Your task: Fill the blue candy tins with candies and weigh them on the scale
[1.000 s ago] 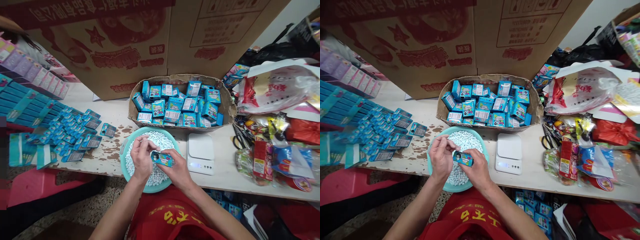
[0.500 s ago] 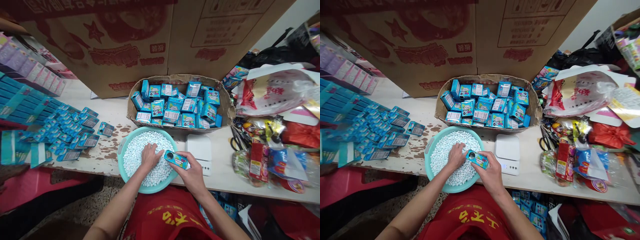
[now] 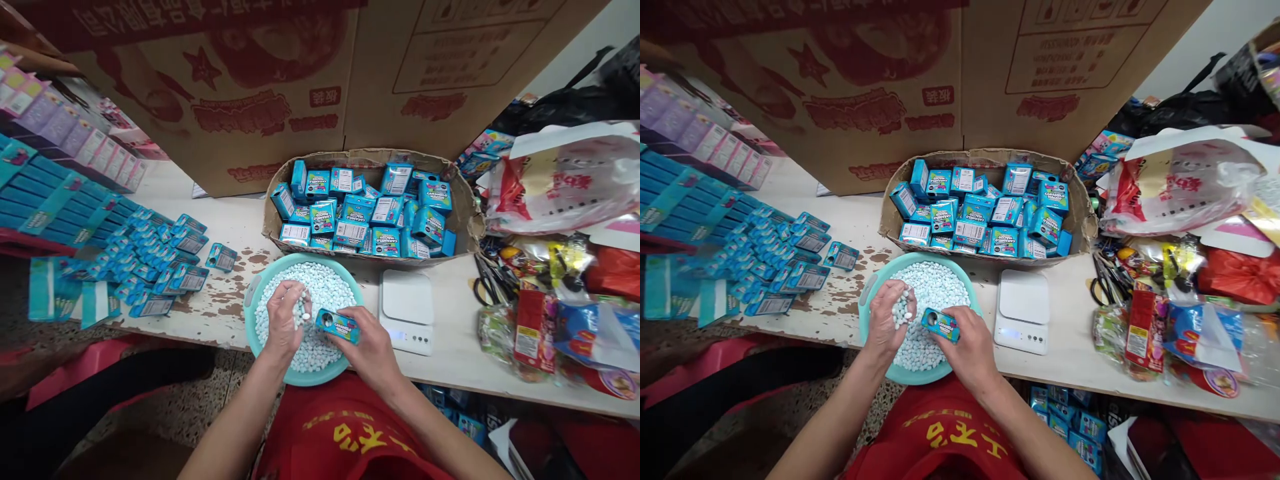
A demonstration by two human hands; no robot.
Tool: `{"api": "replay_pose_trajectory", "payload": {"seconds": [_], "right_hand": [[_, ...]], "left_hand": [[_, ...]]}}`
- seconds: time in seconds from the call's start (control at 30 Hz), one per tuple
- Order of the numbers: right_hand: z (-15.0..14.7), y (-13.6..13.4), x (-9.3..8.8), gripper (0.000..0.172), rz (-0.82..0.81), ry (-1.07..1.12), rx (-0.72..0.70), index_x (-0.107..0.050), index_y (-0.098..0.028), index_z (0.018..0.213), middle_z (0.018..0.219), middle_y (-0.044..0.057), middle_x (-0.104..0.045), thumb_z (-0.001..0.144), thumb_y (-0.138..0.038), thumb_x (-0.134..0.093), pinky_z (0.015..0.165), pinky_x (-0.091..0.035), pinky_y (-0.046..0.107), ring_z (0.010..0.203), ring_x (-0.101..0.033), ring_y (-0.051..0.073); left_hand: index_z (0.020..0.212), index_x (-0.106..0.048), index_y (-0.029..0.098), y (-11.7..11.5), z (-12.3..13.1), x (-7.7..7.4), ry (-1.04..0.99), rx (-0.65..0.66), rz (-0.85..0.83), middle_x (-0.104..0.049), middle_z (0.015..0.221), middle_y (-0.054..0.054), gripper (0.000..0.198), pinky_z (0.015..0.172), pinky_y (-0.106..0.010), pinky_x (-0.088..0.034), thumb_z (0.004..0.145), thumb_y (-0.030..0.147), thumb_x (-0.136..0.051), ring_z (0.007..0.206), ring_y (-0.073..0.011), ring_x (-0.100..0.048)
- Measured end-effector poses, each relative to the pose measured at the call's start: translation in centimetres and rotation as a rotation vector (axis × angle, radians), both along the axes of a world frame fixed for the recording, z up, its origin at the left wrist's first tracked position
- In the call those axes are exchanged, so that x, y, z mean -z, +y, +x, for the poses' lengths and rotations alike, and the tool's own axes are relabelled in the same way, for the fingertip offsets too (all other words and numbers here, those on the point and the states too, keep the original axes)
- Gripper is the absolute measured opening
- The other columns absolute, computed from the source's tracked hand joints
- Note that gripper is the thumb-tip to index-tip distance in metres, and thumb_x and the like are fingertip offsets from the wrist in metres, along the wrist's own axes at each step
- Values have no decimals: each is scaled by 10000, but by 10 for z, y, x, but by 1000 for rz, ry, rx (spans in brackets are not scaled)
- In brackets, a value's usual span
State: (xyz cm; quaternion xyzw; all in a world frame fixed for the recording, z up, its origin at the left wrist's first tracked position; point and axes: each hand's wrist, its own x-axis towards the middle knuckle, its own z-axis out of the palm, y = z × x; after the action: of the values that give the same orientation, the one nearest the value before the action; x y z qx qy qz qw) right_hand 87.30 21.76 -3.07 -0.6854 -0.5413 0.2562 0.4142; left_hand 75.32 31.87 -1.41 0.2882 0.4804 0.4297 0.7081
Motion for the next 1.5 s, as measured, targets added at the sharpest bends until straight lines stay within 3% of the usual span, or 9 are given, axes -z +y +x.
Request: {"api": "replay_pose_trajectory", "payload": {"seconds": [0.13, 0.23, 0.37, 0.53, 0.8, 1.23, 1.5], "right_hand": [[-13, 13, -8, 255, -23, -107, -68, -568, -212, 987, 910, 37, -637, 758, -211, -679, 730, -447, 323, 873, -602, 219], [-18, 19, -15, 262, 8, -150, -68, -565, -212, 994, 924, 41, -643, 756, -218, -675, 743, -426, 336, 883, -598, 224], [-17, 21, -17, 247, 2, -157, -68, -567, -215, 970, 910, 35, -645, 746, -208, -672, 734, -415, 331, 876, -601, 222], [-14, 20, -15, 273, 3, -113, -54, -568, -208, 966, 905, 32, -638, 724, -200, -694, 732, -423, 327, 874, -599, 220], [-15, 18, -19, 242, 37, 16, -5, -571, -215, 936, 876, 30, -621, 722, -178, -677, 729, -447, 319, 860, -582, 213], [-13, 18, -23, 230, 14, 84, 49, -582, -216, 903, 856, 14, -618, 704, -174, -690, 720, -443, 304, 847, -591, 197], [-15, 18, -23, 272, 28, 42, 80, -574, -224, 935, 875, 11, -624, 701, -148, -690, 753, -423, 316, 867, -589, 198]], "left_hand": [[718, -484, 171, -6, 5, -15, -74, -91, 67, -576, 654, 17, 226, 487, -194, -421, 727, 329, -646, 539, -96, -557], [749, -489, 180, -6, 5, -15, -53, -167, 135, -590, 658, 17, 210, 514, -211, -447, 743, 332, -634, 558, -107, -579], [838, -528, 185, -4, 6, -16, 0, -175, 152, -595, 635, 19, 218, 526, -228, -462, 744, 348, -639, 565, -126, -596], [719, -525, 169, -5, 9, -15, 59, -198, 193, -567, 599, 29, 212, 598, -252, -484, 764, 342, -639, 580, -125, -603], [794, -563, 173, -7, 15, -14, 150, -177, 258, -543, 539, 52, 213, 624, -256, -469, 773, 365, -653, 508, -108, -557], [598, -574, 158, -7, 19, -14, 138, -85, 333, -535, 577, 5, 310, 563, -248, -426, 822, 370, -599, 540, -108, -519], [733, -619, 160, -7, 21, -18, 149, -99, 343, -543, 614, 9, 298, 552, -246, -449, 825, 439, -575, 537, -109, -536]]}}
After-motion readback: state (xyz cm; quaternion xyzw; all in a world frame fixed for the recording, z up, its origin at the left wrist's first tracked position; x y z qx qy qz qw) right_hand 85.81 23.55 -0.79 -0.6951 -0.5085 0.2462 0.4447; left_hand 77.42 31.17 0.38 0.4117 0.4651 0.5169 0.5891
